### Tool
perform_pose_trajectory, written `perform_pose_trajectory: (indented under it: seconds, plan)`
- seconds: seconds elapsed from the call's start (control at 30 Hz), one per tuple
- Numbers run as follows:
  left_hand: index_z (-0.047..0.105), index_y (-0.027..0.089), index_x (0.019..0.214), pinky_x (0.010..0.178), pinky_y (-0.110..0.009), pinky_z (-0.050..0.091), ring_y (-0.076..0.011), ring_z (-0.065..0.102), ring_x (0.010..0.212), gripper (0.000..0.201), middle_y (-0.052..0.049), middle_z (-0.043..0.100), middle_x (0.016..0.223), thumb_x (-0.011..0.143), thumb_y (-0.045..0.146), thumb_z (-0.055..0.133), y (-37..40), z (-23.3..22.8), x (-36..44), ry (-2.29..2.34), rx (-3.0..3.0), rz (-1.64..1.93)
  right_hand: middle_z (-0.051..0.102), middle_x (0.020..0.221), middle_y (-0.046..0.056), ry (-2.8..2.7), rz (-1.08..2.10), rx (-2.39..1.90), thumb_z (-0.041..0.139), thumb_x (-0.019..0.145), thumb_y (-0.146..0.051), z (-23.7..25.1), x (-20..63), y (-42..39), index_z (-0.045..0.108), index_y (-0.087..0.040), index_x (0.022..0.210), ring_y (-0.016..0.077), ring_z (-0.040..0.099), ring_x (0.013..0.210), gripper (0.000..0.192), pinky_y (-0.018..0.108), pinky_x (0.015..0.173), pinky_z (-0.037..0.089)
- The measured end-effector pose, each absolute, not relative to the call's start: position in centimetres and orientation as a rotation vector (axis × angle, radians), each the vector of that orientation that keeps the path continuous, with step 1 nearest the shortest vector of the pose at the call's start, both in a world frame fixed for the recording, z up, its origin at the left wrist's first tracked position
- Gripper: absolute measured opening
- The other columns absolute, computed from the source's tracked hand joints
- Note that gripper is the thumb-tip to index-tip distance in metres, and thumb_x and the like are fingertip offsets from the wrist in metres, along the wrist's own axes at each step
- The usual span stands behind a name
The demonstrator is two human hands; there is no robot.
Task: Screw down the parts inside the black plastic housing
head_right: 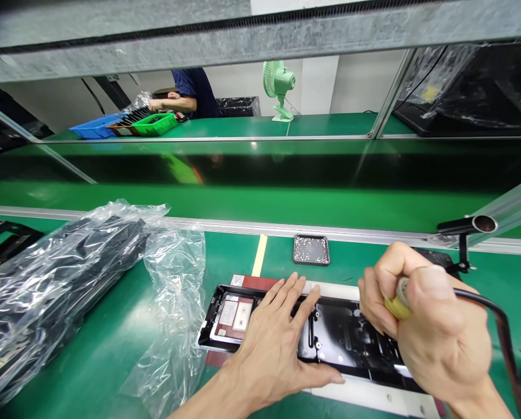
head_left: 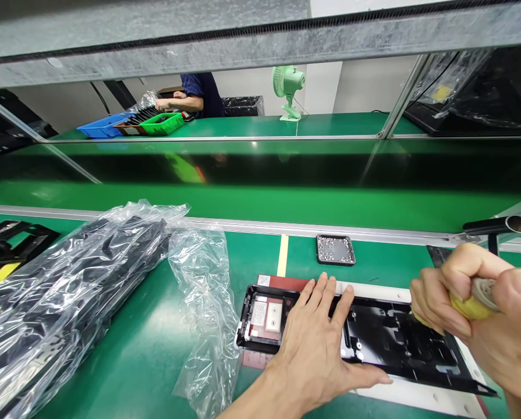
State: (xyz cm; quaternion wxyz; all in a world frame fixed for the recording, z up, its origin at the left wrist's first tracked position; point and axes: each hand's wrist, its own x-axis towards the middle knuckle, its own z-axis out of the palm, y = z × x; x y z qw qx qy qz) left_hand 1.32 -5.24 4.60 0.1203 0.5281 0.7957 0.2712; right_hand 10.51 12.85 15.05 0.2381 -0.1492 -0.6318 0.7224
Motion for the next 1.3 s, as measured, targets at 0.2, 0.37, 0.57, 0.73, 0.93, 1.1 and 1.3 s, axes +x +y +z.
perform_pose_trajectory:
  seconds: [0.2, 0.37, 0.57, 0.73, 0.93, 1.1, 1.3]
  plan:
    - [0.024, 0.026, 0.161, 0.129, -0.056, 0.025, -0.0339, 0.017, 0.157, 0.117, -0.013, 0.021, 0.168, 0.071, 0.093, 0.056, -5.2, 4.9, 1.1, 2.308, 1.524, 0.764, 0.038, 0.043, 0.000, -1.741, 1.972, -0.399, 0.053, 0.091, -0.052, 15.1, 10.5, 12.9, 0.053, -0.022, 0.062, 0.0144, 0.037, 0.039, 0.041, 0.028, 0.038, 0.035]
    - [0.023, 0.026, 0.161, 0.128, -0.058, 0.024, -0.0342, 0.017, 0.157, 0.118, -0.014, 0.020, 0.168, 0.070, 0.094, 0.055, -5.1, 4.8, 1.1, 2.309, 1.516, 0.762, 0.038, 0.042, 0.000, -1.723, 1.994, -0.404, 0.052, 0.091, -0.051, 15.0, 10.7, 12.9, 0.053, -0.022, 0.062, 0.0151, 0.038, 0.039, 0.040, 0.029, 0.038, 0.034]
    - [0.023, 0.026, 0.161, 0.128, -0.058, 0.023, -0.0342, 0.015, 0.157, 0.119, -0.016, 0.019, 0.168, 0.069, 0.095, 0.054, -5.1, 4.9, 0.9, 2.282, 1.511, 0.721, 0.039, 0.043, 0.000, -1.736, 1.989, -0.398, 0.049, 0.093, -0.051, 15.1, 10.7, 12.9, 0.053, -0.023, 0.063, 0.0150, 0.037, 0.039, 0.041, 0.029, 0.038, 0.034]
    - [0.025, 0.024, 0.161, 0.126, -0.061, 0.023, -0.0354, 0.014, 0.156, 0.119, -0.016, 0.018, 0.168, 0.070, 0.095, 0.055, -5.0, 5.2, 0.8, 2.271, 1.504, 0.704, 0.037, 0.043, 0.000, -1.732, 1.970, -0.403, 0.051, 0.092, -0.052, 15.2, 10.5, 12.7, 0.051, -0.022, 0.061, 0.0147, 0.036, 0.040, 0.043, 0.028, 0.038, 0.033]
    - [0.023, 0.022, 0.161, 0.127, -0.059, 0.022, -0.0350, 0.009, 0.157, 0.119, -0.016, 0.016, 0.168, 0.071, 0.094, 0.055, -5.0, 5.1, 1.0, 2.278, 1.546, 0.711, 0.038, 0.042, 0.000, -1.743, 1.962, -0.414, 0.053, 0.090, -0.055, 15.3, 10.3, 12.4, 0.051, -0.022, 0.061, 0.0145, 0.036, 0.040, 0.044, 0.027, 0.038, 0.033]
    - [0.022, 0.019, 0.161, 0.128, -0.060, 0.019, -0.0365, 0.003, 0.156, 0.115, -0.015, 0.006, 0.169, 0.077, 0.089, 0.055, -5.1, 5.8, 1.0, 2.264, 1.554, 0.675, 0.039, 0.042, 0.000, -1.742, 1.988, -0.400, 0.052, 0.091, -0.054, 15.1, 10.5, 12.6, 0.051, -0.023, 0.061, 0.0143, 0.036, 0.040, 0.043, 0.027, 0.039, 0.032]
    - [0.012, 0.015, 0.163, 0.128, -0.061, 0.020, -0.0365, -0.005, 0.155, 0.108, -0.014, -0.002, 0.169, 0.086, 0.080, 0.053, -5.2, 6.4, 1.3, 2.223, 1.635, 0.693, 0.038, 0.042, 0.000, -1.741, 1.993, -0.400, 0.051, 0.091, -0.053, 14.9, 10.7, 12.7, 0.052, -0.023, 0.063, 0.0146, 0.035, 0.040, 0.041, 0.028, 0.039, 0.032]
